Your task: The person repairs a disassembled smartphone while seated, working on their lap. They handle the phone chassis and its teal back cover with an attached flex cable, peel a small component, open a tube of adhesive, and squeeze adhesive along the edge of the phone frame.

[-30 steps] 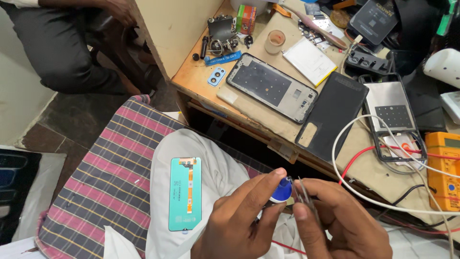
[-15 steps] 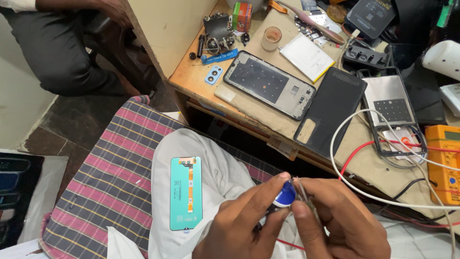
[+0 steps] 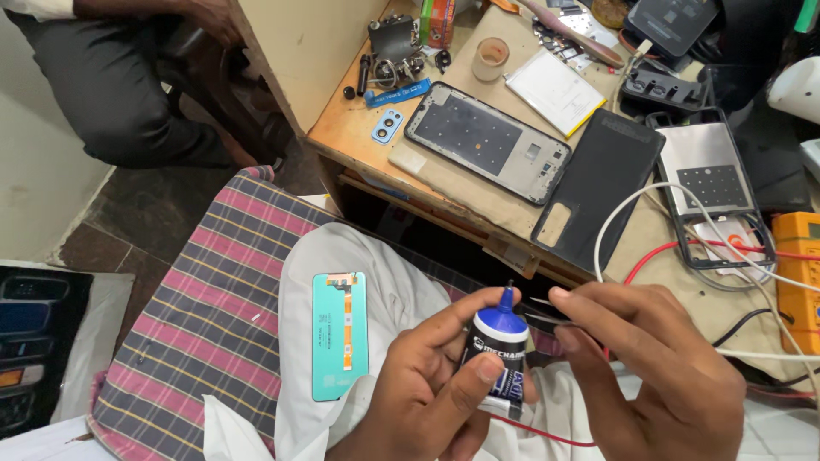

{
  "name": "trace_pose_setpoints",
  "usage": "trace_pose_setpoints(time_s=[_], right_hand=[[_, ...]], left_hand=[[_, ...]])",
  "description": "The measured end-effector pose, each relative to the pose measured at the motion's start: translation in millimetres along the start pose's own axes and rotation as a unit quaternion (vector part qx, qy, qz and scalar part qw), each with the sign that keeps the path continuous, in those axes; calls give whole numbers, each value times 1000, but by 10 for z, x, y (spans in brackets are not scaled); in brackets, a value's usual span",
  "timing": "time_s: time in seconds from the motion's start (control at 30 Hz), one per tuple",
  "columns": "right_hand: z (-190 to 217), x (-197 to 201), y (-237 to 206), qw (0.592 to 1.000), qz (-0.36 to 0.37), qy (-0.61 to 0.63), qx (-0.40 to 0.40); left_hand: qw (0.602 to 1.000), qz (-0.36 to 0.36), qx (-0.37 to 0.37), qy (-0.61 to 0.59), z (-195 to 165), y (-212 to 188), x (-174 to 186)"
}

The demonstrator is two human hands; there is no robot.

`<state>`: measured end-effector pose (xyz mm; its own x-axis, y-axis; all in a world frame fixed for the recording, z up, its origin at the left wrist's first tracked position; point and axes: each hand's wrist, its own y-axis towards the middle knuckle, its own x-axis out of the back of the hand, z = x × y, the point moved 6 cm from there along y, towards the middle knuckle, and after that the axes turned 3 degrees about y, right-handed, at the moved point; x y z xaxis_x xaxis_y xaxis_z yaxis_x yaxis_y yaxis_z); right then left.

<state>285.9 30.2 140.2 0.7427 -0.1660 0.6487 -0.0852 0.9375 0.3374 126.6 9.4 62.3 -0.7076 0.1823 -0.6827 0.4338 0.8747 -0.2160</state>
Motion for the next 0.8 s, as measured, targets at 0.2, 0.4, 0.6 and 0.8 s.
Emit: trace_pose_setpoints(time_s=[0.2,0.4,0.6,0.8], right_hand=[[62,2,46,999,2,28,20],[175,28,63,998,-6,3,60],[194,87,56,998,-45,6,42],[229,95,71,998,-20,-19,55]], left_hand=[[999,30,15,-2,14,-42,-30],[998,52,0,25,1,-73,-31],[997,70,17,20,-33,-85,-60],[994,74,21,74,-74,-102,-33]])
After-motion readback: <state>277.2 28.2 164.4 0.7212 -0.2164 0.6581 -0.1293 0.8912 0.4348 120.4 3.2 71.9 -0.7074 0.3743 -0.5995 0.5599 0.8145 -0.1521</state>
